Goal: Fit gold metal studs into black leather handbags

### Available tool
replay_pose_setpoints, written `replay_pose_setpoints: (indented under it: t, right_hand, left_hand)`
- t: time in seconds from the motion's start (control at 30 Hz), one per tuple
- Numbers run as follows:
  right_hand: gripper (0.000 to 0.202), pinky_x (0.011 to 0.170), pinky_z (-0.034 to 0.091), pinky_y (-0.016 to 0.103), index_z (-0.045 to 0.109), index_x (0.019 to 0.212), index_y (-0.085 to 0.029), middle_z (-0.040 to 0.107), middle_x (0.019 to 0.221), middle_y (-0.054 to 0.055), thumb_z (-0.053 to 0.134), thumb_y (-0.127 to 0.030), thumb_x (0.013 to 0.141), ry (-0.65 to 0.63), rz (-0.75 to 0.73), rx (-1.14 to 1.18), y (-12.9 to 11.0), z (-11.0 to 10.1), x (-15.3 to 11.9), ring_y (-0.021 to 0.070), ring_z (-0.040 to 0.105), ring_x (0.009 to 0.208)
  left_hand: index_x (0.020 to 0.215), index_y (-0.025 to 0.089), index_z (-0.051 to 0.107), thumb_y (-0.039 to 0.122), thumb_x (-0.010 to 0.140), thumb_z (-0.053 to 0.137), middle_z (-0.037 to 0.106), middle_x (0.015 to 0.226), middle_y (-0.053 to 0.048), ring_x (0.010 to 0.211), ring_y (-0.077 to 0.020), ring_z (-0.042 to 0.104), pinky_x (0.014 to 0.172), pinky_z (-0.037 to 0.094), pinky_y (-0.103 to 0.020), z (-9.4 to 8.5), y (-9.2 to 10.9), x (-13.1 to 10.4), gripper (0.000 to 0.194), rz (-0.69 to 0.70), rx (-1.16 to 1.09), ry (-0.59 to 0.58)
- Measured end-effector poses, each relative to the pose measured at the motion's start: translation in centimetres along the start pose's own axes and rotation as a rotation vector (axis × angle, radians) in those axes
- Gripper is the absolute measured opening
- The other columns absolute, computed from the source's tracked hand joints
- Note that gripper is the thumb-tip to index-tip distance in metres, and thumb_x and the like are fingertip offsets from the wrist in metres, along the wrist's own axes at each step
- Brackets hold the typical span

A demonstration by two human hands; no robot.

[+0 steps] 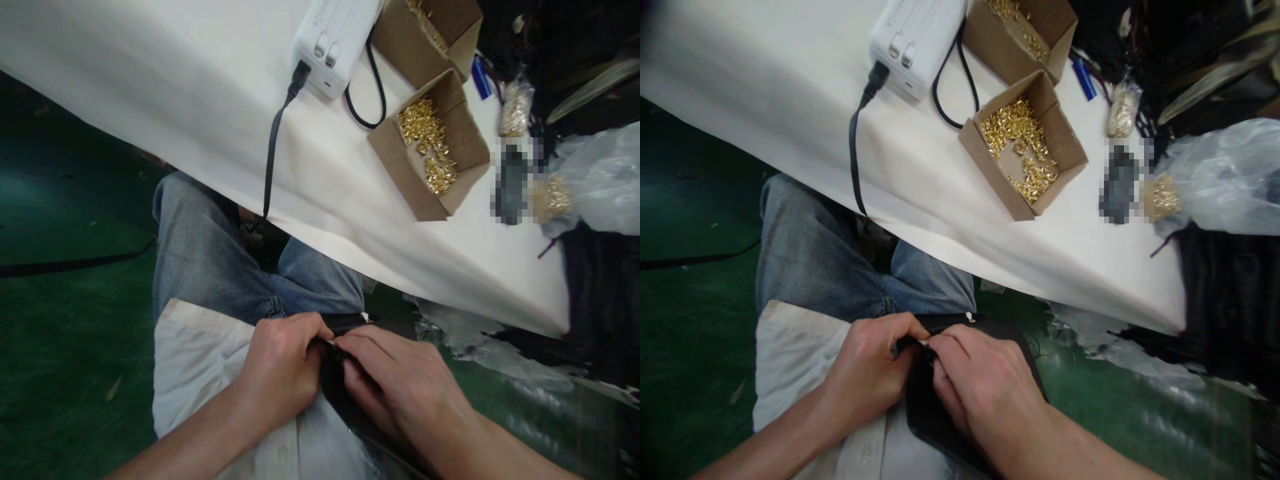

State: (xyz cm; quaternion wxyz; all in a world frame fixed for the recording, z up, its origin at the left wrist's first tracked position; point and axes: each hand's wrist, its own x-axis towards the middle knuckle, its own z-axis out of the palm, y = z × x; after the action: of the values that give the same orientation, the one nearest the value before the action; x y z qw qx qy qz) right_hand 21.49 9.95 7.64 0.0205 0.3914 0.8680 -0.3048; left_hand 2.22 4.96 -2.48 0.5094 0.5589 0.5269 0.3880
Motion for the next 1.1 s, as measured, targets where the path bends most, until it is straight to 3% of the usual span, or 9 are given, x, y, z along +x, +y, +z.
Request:
replay_pose_setpoints:
  t: [0.1,0.23,0.43,0.53,0.6,0.7,0.8,0.9,1.1]
  right_hand:
    - [0.019,0.071,0.061,0.033,0.069,0.113,-0.019,0.076,0.095,0.007,0.051,-0.011,0.110,-0.006,0.019,-0.030,-0.1,0.1,0.2,0.0218,0.076,0.082]
    - [0.023,0.074,0.061,0.033,0.069,0.120,-0.018,0.078,0.106,0.010,0.048,-0.012,0.112,0.055,-0.007,-0.067,-0.3,0.4,0.5,0.0227,0.076,0.089]
    - [0.028,0.078,0.061,0.034,0.069,0.125,-0.013,0.078,0.109,0.012,0.044,-0.009,0.114,0.093,-0.100,-0.084,-0.4,0.8,0.6,0.0238,0.075,0.090]
    - [0.029,0.073,0.060,0.034,0.070,0.121,-0.014,0.077,0.106,0.011,0.042,-0.012,0.117,0.067,-0.131,-0.082,-0.3,1.2,0.4,0.0228,0.073,0.084]
    - [0.028,0.074,0.061,0.033,0.070,0.122,-0.016,0.077,0.105,0.010,0.042,-0.018,0.120,0.050,-0.136,-0.059,0.0,1.5,0.1,0.0221,0.073,0.084]
    - [0.028,0.088,0.066,0.033,0.068,0.135,-0.013,0.079,0.115,0.014,0.044,-0.021,0.121,0.091,-0.160,-0.019,0.5,1.8,-0.5,0.0238,0.079,0.099]
    - [0.027,0.102,0.067,0.033,0.066,0.139,-0.009,0.080,0.123,0.017,0.051,-0.014,0.117,0.177,-0.214,0.023,1.0,2.1,-1.1,0.0255,0.080,0.114]
    - [0.024,0.107,0.067,0.033,0.068,0.133,-0.007,0.082,0.120,0.017,0.053,-0.011,0.115,0.213,-0.258,0.053,1.1,2.3,-1.3,0.0248,0.081,0.117]
    - [0.029,0.115,0.064,0.034,0.073,0.130,-0.004,0.083,0.123,0.019,0.049,-0.010,0.114,0.213,-0.328,0.020,1.3,2.4,-1.1,0.0256,0.080,0.121]
  left_hand:
    - [0.092,0.024,0.074,0.001,0.086,0.061,0.081,0.081,0.002,0.067,-0.0179,0.077,0.061,0.049,-0.029,0.1,0.0,0.0,0.027,0.008,0.018,-0.007]
    - [0.098,0.024,0.072,0.002,0.092,0.061,0.080,0.088,0.001,0.075,-0.0196,0.078,0.064,0.050,-0.030,-0.6,0.0,0.1,0.025,0.053,0.038,-0.059]
    - [0.112,0.027,0.074,0.008,0.091,0.070,0.081,0.104,0.002,0.096,-0.0220,0.079,0.081,0.058,-0.033,-4.2,1.1,0.8,0.029,0.025,-0.068,-0.220]
    - [0.102,0.026,0.073,0.019,0.104,0.058,0.078,0.095,0.002,0.087,-0.0194,0.076,0.075,0.056,-0.032,-5.4,2.4,1.4,0.018,0.004,-0.118,-0.268]
    - [0.092,0.026,0.071,0.030,0.112,0.053,0.075,0.086,0.000,0.078,-0.0200,0.072,0.067,0.053,-0.034,-5.5,3.1,1.7,0.027,-0.011,-0.074,-0.268]
    - [0.094,0.026,0.070,0.042,0.107,0.070,0.075,0.087,0.000,0.078,-0.0231,0.072,0.064,0.051,-0.036,-4.7,3.2,1.4,0.021,0.004,0.051,-0.233]
    - [0.109,0.028,0.072,0.033,0.101,0.077,0.079,0.099,0.001,0.087,-0.0233,0.077,0.069,0.055,-0.036,-3.7,2.5,0.4,0.011,0.067,0.061,-0.219]
    - [0.119,0.027,0.073,0.023,0.099,0.076,0.083,0.110,0.000,0.093,-0.0223,0.080,0.074,0.059,-0.035,-3.3,2.1,-0.6,0.020,0.083,0.068,-0.166]
    - [0.117,0.027,0.074,0.016,0.098,0.071,0.084,0.121,-0.002,0.102,-0.0274,0.081,0.088,0.064,-0.042,-4.0,3.3,-0.6,0.022,-0.057,0.233,-0.326]
